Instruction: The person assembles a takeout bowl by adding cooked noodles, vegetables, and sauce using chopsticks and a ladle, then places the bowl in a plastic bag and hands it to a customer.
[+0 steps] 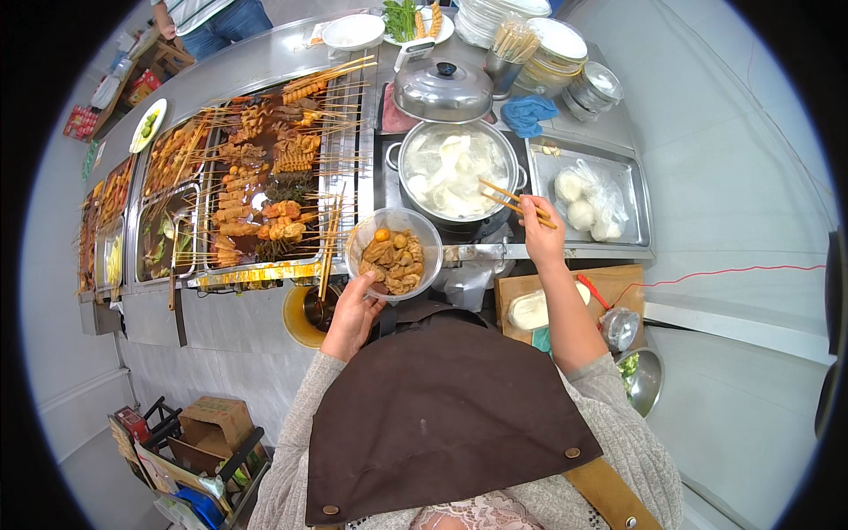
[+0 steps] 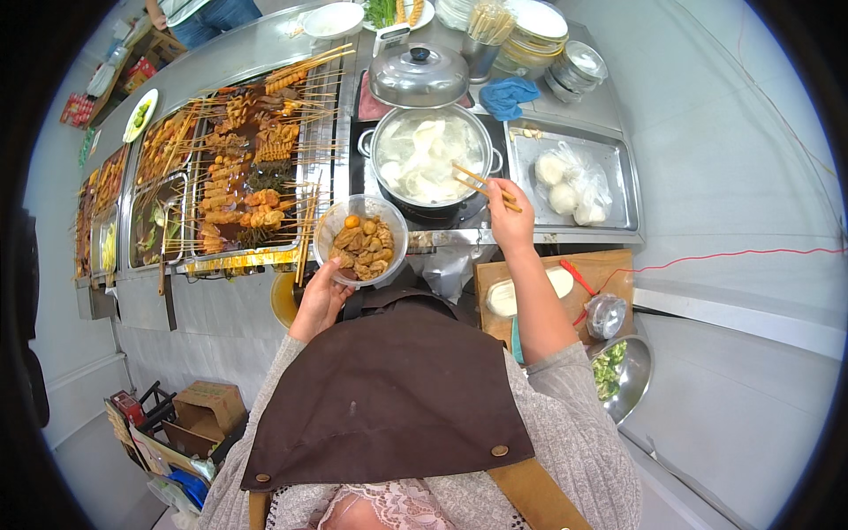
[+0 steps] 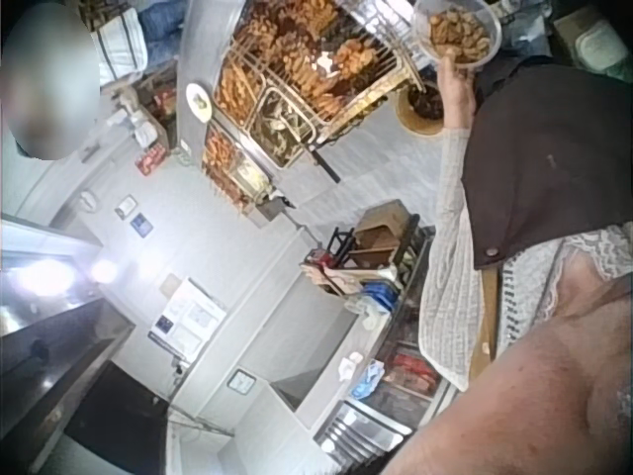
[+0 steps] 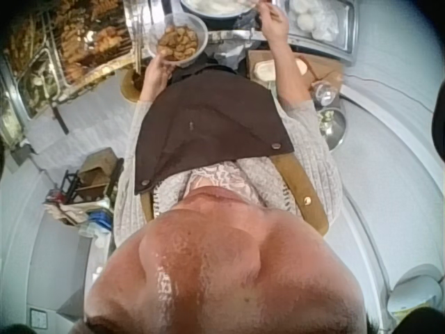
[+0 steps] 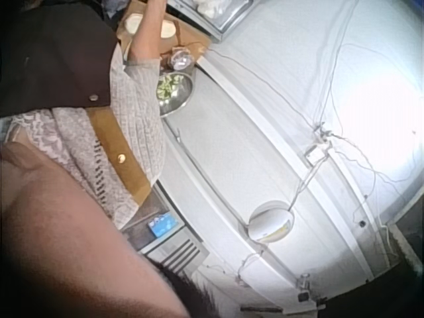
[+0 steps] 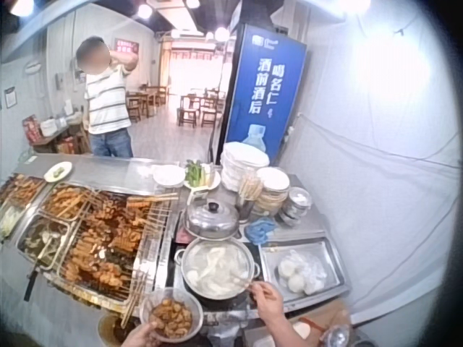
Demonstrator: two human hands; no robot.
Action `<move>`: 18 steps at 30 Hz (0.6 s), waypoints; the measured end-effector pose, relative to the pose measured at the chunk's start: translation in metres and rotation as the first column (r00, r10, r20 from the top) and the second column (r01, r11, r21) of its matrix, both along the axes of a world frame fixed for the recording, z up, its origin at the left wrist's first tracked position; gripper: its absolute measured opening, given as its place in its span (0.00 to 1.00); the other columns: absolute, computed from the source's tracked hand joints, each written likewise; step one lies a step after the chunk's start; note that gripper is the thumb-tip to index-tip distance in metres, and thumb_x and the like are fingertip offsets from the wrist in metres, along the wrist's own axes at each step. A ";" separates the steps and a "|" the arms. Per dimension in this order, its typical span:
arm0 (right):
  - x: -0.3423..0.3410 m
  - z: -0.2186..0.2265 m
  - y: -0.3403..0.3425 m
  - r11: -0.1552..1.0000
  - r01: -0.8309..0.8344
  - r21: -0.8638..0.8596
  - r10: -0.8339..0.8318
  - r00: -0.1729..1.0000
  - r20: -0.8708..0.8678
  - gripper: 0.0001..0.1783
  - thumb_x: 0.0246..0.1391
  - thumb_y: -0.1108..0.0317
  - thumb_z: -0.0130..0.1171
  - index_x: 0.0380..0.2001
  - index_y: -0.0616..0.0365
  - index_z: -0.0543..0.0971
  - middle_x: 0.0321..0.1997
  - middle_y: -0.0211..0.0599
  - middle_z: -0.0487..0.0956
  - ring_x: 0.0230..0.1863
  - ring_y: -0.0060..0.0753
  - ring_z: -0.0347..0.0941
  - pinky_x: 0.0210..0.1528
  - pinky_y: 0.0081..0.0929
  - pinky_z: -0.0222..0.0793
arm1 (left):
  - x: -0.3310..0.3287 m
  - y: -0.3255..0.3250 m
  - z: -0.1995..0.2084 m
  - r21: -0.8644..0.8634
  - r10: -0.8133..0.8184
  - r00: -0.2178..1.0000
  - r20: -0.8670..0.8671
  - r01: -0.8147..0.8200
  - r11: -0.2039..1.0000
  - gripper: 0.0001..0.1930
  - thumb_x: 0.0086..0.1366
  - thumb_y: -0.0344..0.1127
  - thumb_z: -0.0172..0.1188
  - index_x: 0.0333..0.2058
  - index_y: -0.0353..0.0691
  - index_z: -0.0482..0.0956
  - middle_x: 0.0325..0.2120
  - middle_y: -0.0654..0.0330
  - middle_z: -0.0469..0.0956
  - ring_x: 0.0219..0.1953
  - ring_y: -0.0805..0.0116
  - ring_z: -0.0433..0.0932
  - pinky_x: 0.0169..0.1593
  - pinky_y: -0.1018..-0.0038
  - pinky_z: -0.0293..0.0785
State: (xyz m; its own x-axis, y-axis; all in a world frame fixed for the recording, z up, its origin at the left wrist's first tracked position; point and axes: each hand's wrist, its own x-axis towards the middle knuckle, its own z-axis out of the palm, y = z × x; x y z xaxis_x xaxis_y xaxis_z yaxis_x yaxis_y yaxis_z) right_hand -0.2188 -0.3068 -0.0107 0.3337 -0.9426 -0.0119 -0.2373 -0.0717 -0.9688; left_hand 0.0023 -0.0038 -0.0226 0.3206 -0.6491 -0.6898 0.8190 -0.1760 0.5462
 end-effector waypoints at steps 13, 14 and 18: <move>-0.024 0.030 0.002 0.997 0.073 -0.024 -0.071 0.995 0.076 0.17 0.69 0.59 0.55 0.44 0.65 0.80 0.37 0.35 0.82 0.37 0.23 0.79 0.38 0.21 0.76 | 0.000 0.000 -0.001 0.016 -0.006 1.000 0.029 0.005 1.000 0.15 0.73 0.47 0.55 0.51 0.45 0.74 0.43 0.66 0.79 0.45 0.74 0.74 0.52 0.72 0.68; -0.025 0.031 0.001 0.995 0.084 -0.046 -0.080 0.994 0.078 0.17 0.69 0.59 0.56 0.44 0.65 0.80 0.37 0.35 0.82 0.36 0.22 0.79 0.38 0.20 0.75 | 0.000 0.000 -0.001 0.004 -0.008 1.000 0.020 0.008 1.000 0.14 0.73 0.47 0.56 0.49 0.46 0.74 0.42 0.67 0.78 0.45 0.74 0.73 0.51 0.72 0.68; -0.029 0.030 -0.007 0.985 0.129 -0.113 -0.122 0.990 0.066 0.17 0.69 0.59 0.56 0.44 0.65 0.81 0.35 0.33 0.82 0.34 0.21 0.76 0.37 0.20 0.73 | 0.000 0.000 -0.001 0.004 -0.008 1.000 0.023 0.008 1.000 0.13 0.73 0.47 0.56 0.47 0.47 0.75 0.39 0.66 0.78 0.44 0.73 0.74 0.51 0.72 0.68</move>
State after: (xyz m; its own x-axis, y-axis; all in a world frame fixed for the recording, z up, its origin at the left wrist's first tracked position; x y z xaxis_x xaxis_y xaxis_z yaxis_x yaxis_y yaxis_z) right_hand -0.2475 -0.3135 0.0190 0.2092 -0.9710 0.1161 -0.1951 -0.1577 -0.9680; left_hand 0.0026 -0.0040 -0.0240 0.3315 -0.6493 -0.6845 0.8045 -0.1844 0.5645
